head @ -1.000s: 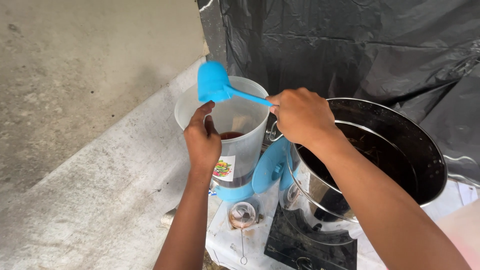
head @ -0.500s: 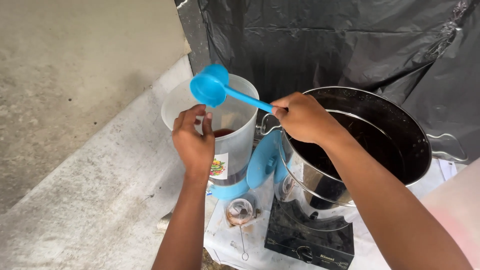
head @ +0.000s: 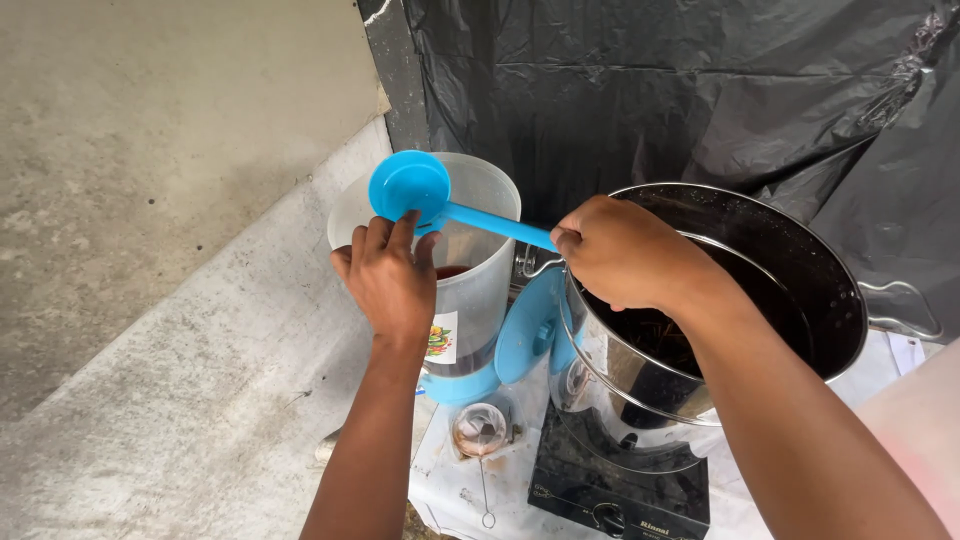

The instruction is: Filtering liquid into a dispenser and then ladling it into a pot with tea leaves to brew tea

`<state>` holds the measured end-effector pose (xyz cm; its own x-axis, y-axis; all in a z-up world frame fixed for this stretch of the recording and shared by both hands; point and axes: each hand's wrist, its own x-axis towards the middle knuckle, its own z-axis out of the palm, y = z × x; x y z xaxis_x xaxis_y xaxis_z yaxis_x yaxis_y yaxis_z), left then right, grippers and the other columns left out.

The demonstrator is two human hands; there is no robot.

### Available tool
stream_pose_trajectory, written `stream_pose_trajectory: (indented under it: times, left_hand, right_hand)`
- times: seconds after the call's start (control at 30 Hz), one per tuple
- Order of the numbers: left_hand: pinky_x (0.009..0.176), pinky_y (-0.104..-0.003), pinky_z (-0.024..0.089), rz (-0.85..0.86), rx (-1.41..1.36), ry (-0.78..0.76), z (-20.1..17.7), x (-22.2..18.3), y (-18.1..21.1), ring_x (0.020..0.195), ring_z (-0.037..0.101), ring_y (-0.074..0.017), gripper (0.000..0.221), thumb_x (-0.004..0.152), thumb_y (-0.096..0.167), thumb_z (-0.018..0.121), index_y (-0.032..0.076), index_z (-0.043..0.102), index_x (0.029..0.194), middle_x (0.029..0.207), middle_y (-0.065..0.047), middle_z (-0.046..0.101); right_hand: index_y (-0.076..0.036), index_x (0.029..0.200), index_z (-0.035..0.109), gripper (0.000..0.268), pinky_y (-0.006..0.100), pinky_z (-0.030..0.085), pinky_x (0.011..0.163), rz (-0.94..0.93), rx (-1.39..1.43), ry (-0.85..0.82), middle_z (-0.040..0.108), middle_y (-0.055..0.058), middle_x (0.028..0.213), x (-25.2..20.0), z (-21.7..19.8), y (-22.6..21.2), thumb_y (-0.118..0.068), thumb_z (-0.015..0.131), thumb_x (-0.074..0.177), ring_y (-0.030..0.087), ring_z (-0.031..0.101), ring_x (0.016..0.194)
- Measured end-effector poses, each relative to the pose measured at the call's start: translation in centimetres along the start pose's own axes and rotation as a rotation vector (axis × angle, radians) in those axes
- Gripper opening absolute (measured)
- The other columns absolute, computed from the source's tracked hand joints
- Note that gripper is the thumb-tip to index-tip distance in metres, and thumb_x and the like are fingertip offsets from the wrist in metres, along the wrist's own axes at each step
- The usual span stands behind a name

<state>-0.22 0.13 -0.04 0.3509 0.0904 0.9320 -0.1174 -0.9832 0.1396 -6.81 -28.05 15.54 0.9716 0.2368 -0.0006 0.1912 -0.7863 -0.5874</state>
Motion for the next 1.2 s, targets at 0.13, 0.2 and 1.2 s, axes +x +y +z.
stream_pose_trajectory:
  times: [0.13,0.2,1.2]
  left_hand:
    - [0.095,-0.043,0.044,0.030,0.021,0.062,0.3,-0.3,-0.9,0.085,0.060,-0.0186,0.039,0.076,0.029,0.116,0.025,0.094,0.108,0.089,0.009,0.059]
    - [0.097,-0.045,0.043,0.080,0.044,0.108,0.1,-0.2,-1.0,0.085,0.061,-0.0199,0.031,0.078,0.028,0.115,0.026,0.093,0.100,0.086,0.007,0.058]
    - [0.095,-0.051,0.046,0.447,-0.108,0.185,-1.2,-5.4,-3.7,0.085,0.060,-0.0306,0.022,0.124,0.029,0.078,0.013,0.081,0.110,0.094,-0.003,0.056]
  right_hand:
    - [-0.001,0.070,0.071,0.049,0.033,0.050,0.040,-0.058,-0.053,-0.014,0.057,0.011,0.051,0.3,-0.1,1.1,-0.015,0.054,0.113,0.022,0.064,0.038]
    - [0.000,0.065,0.066,0.053,0.041,0.047,0.039,-0.089,-0.072,-0.033,0.056,0.015,0.049,0.4,-0.3,1.1,-0.015,0.053,0.114,0.027,0.062,0.040]
    - [0.012,0.136,0.087,0.045,0.039,0.056,0.035,0.003,0.102,-0.057,0.060,0.013,0.066,0.2,-3.8,1.5,-0.020,0.062,0.117,0.017,0.051,0.041]
